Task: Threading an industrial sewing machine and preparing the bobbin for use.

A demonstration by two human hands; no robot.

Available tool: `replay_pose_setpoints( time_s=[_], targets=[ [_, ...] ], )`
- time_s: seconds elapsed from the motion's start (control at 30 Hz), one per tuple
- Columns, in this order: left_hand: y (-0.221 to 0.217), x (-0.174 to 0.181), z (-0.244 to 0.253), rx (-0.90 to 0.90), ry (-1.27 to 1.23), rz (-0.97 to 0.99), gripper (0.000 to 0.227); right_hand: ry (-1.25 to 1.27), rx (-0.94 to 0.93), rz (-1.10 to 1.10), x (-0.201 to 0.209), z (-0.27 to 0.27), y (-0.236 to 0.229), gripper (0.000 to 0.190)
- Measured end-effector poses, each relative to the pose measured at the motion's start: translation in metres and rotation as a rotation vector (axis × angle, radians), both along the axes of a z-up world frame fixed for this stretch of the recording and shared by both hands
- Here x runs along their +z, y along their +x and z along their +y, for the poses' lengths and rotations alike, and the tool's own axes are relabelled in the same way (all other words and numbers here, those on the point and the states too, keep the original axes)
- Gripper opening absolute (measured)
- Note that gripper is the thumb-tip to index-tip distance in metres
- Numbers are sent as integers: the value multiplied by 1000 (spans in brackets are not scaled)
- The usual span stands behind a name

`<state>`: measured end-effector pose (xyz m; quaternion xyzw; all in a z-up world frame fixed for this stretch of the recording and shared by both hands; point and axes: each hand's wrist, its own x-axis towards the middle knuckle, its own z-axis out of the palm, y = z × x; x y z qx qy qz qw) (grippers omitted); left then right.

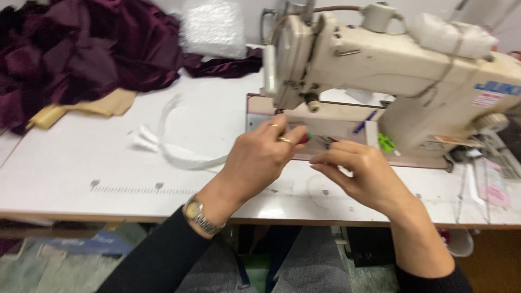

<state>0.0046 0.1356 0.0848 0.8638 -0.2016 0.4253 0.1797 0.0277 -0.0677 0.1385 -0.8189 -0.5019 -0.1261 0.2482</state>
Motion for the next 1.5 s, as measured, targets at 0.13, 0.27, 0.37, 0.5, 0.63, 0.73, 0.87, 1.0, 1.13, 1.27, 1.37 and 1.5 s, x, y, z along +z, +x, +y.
replay_pose_setpoints(
  time_s=[0.13, 0.27, 0.37, 0.5, 0.63, 0.73, 0.87, 1.0, 1.13, 1.27, 1.37, 1.5],
  targets=[
    [0, 5, 7, 90, 368, -192, 26, -89, 18, 82, -2, -2, 6, 7],
    [6, -1, 16, 96, 431, -211, 21, -108, -5, 91, 2, -2, 9, 8],
    [11, -5, 20, 38, 468, -152, 21, -88, -4, 124, 8, -1, 10, 9],
    [14, -13, 21, 30, 507, -212, 13, -70, 28, 134, 15, 0, 8, 14],
    [14, -17, 18, -65, 451, -90, 16, -26, 21, 147, 18, -1, 8, 15],
    [9, -15, 13, -92, 434, -9, 17, 33, 21, 71, 24, 1, 13, 12],
    [12, -21, 6, -86, 465, -33, 20, 88, -20, 37, 27, 5, 18, 9],
    [13, -23, 3, -102, 509, -98, 14, 109, -57, 6, 22, 4, 21, 7],
    [14, -21, 1, -123, 527, -142, 12, 104, -92, -9, 17, -3, 23, 7],
    [14, -17, -1, -141, 548, -127, 9, 103, -97, -39, 17, -9, 25, 7],
    [15, -15, -2, -173, 564, -98, 10, 74, -126, -27, 25, -14, 21, 8],
    [19, -10, 2, -210, 467, 26, 6, -164, -296, -28, 53, -36, 6, 17]
  ],
)
